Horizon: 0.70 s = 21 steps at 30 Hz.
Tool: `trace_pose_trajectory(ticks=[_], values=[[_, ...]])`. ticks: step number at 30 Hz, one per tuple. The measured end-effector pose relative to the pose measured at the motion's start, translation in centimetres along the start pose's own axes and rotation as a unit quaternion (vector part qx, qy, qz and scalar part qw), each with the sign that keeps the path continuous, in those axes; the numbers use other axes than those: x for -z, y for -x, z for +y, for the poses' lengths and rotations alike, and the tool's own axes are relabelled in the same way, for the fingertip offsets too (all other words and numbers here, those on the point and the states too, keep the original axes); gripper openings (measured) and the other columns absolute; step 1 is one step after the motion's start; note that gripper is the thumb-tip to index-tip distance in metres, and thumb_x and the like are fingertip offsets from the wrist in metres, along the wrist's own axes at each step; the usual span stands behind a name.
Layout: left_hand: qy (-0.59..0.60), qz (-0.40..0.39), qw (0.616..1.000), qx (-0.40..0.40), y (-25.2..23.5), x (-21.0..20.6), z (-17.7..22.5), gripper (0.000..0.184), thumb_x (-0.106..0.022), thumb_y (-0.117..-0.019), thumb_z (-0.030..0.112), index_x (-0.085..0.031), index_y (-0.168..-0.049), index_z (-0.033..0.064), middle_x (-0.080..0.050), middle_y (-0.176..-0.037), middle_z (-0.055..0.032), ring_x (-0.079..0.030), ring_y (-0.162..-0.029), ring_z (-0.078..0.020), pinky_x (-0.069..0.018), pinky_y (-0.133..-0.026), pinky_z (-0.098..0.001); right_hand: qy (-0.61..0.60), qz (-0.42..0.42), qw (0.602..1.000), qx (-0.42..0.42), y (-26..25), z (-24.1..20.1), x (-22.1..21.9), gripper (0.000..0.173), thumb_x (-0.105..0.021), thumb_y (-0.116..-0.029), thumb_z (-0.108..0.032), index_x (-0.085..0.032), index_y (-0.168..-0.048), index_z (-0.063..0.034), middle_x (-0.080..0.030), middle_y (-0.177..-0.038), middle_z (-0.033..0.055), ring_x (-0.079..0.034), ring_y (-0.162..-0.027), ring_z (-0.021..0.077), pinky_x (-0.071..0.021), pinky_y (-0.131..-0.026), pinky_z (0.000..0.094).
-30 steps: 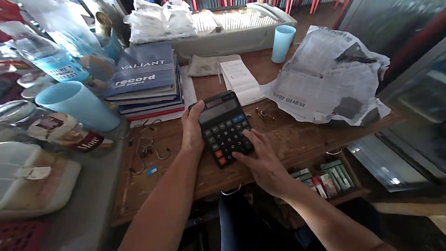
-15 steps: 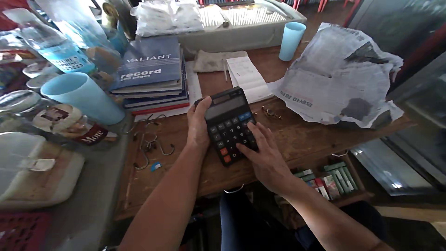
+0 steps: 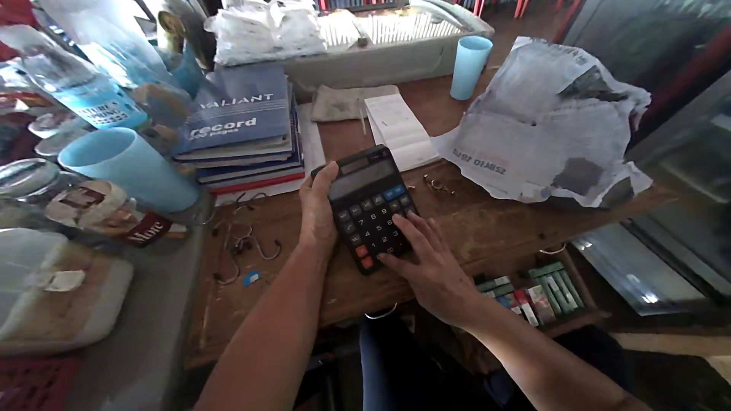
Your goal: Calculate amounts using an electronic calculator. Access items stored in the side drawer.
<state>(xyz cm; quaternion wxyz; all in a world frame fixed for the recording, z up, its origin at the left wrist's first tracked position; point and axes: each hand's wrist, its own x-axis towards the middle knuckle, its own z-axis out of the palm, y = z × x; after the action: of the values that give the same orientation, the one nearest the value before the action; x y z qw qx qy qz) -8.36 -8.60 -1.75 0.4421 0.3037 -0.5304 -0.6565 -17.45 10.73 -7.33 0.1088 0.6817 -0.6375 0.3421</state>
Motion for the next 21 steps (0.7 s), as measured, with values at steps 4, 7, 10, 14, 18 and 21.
trace_pose_trajectory(ticks=[4, 7, 10, 14, 18, 21], values=[[0.002, 0.006, 1.0, 0.001, 0.0, 0.0, 0.0, 0.028, -0.051, -0.1036, 0.033, -0.061, -0.115, 0.0097, -0.073, -0.089, -0.0021, -0.073, -0.081, -0.0113, -0.0624, -0.072, -0.0306, -0.014, 0.039, 0.998, -0.051, 0.6, 1.3, 0.5, 0.038, -0.059, -0.0906, 0.006, -0.076, -0.117, -0.0148, -0.051, -0.15, 0.0214, -0.041, -0.145, 0.0444, -0.0372, -0.116, 0.0634], [0.001, 0.002, 1.0, 0.002, 0.0, -0.1, -0.1, 0.027, -0.051, -0.1031, 0.032, -0.06, -0.117, 0.0099, -0.073, -0.092, -0.0019, -0.072, -0.084, -0.0109, -0.0619, -0.075, -0.0309, -0.004, 0.051, 0.996, -0.069, 1.0, 2.2, 0.9, 0.037, -0.057, -0.0915, 0.004, -0.077, -0.118, -0.0121, -0.05, -0.151, 0.0235, -0.039, -0.145, 0.0462, -0.0368, -0.116, 0.0622], [0.007, -0.002, 1.0, -0.006, 0.1, -0.1, 0.0, 0.026, -0.049, -0.1041, 0.03, -0.06, -0.115, 0.0093, -0.073, -0.09, -0.0019, -0.073, -0.083, -0.0109, -0.0621, -0.074, -0.0302, 0.021, 0.032, 0.997, -0.067, 1.1, 2.3, 0.9, 0.04, -0.058, -0.0913, 0.004, -0.076, -0.122, -0.0144, -0.048, -0.153, 0.0232, -0.038, -0.146, 0.0478, -0.0356, -0.116, 0.0625], [0.008, -0.003, 1.0, -0.002, 0.2, -0.1, 0.1, 0.026, -0.048, -0.1048, 0.031, -0.06, -0.116, 0.0096, -0.073, -0.092, -0.0024, -0.073, -0.084, -0.0113, -0.0619, -0.075, -0.0303, -0.026, 0.048, 0.996, -0.072, 1.2, 2.4, 1.0, 0.03, -0.06, -0.0899, 0.005, -0.079, -0.107, -0.0101, -0.054, -0.148, 0.0219, -0.041, -0.144, 0.0453, -0.0371, -0.117, 0.0589], [-0.012, 0.0, 1.0, -0.007, 0.2, 0.0, 0.0, 0.029, -0.048, -0.104, 0.032, -0.059, -0.118, 0.01, -0.072, -0.093, -0.0014, -0.072, -0.086, -0.0106, -0.0615, -0.077, -0.0298, -0.094, 0.082, 0.987, -0.104, 1.6, 2.7, 1.5, 0.015, -0.057, -0.0914, 0.002, -0.071, -0.091, -0.0012, -0.062, -0.136, 0.0216, -0.051, -0.137, 0.0366, -0.0455, -0.112, 0.0441], [-0.005, -0.001, 1.0, -0.006, 0.1, 0.0, -0.2, 0.029, -0.048, -0.1048, 0.033, -0.06, -0.118, 0.0101, -0.073, -0.094, -0.0016, -0.072, -0.086, -0.0109, -0.0615, -0.077, -0.0306, -0.097, 0.101, 0.984, -0.111, 1.6, 2.8, 1.6, 0.009, -0.058, -0.0935, -0.003, -0.067, -0.092, 0.0007, -0.065, -0.127, 0.0203, -0.06, -0.127, 0.0293, -0.0497, -0.105, 0.0354]])
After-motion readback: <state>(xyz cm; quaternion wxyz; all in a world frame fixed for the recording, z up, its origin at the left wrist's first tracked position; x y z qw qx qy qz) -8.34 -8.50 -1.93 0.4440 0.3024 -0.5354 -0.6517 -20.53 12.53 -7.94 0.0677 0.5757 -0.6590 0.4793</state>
